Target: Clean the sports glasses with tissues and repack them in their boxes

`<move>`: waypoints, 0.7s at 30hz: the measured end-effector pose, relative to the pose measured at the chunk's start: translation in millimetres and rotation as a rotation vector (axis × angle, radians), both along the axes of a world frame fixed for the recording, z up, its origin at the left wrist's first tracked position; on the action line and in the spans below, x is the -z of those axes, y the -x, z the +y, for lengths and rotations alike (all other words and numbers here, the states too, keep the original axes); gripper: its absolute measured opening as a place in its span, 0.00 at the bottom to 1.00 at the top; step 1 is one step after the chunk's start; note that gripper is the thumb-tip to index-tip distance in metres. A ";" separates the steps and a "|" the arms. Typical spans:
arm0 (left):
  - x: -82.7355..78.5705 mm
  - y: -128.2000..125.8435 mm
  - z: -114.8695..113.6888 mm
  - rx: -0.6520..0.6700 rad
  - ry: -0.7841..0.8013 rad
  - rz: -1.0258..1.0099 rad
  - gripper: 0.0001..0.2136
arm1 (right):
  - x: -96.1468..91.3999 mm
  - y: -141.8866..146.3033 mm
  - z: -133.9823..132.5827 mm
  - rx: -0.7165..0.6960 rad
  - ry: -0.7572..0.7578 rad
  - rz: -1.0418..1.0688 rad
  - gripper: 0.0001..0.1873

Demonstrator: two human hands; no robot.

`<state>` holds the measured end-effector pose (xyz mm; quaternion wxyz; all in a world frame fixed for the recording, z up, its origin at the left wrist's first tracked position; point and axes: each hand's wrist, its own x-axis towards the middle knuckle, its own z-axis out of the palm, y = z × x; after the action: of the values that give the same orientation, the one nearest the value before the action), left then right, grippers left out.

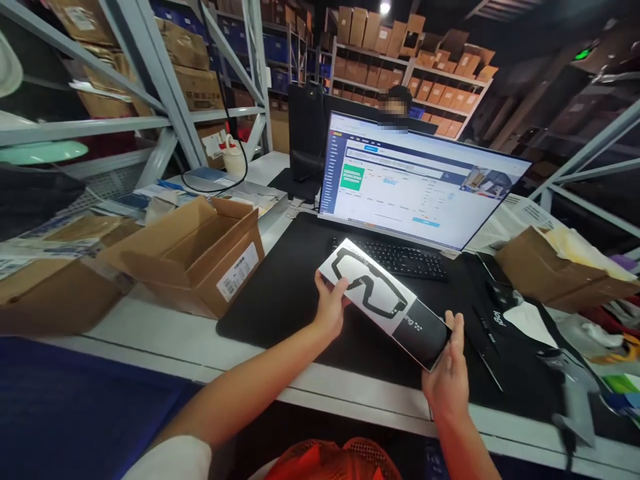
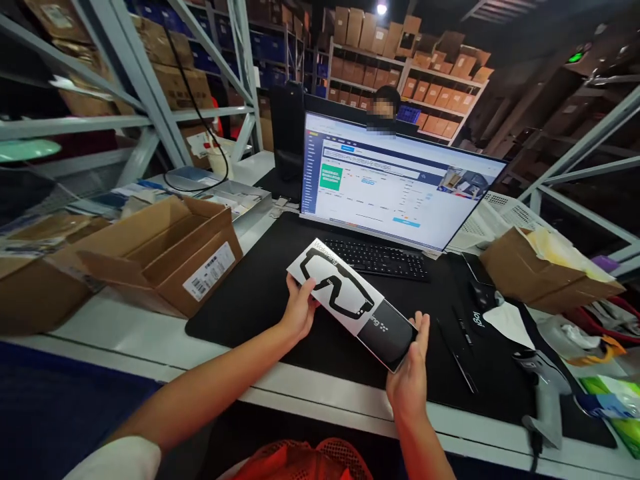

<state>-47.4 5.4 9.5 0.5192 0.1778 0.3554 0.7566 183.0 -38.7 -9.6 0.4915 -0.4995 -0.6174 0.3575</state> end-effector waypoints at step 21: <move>-7.2 5.1 -25.2 0.498 -0.260 0.354 0.43 | -22.0 59.8 20.4 -0.065 0.322 0.670 0.39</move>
<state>-52.6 -19.8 16.7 0.5914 0.4528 0.2864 0.6026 123.2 -18.3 12.3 0.5698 -0.4061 -0.3737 0.6089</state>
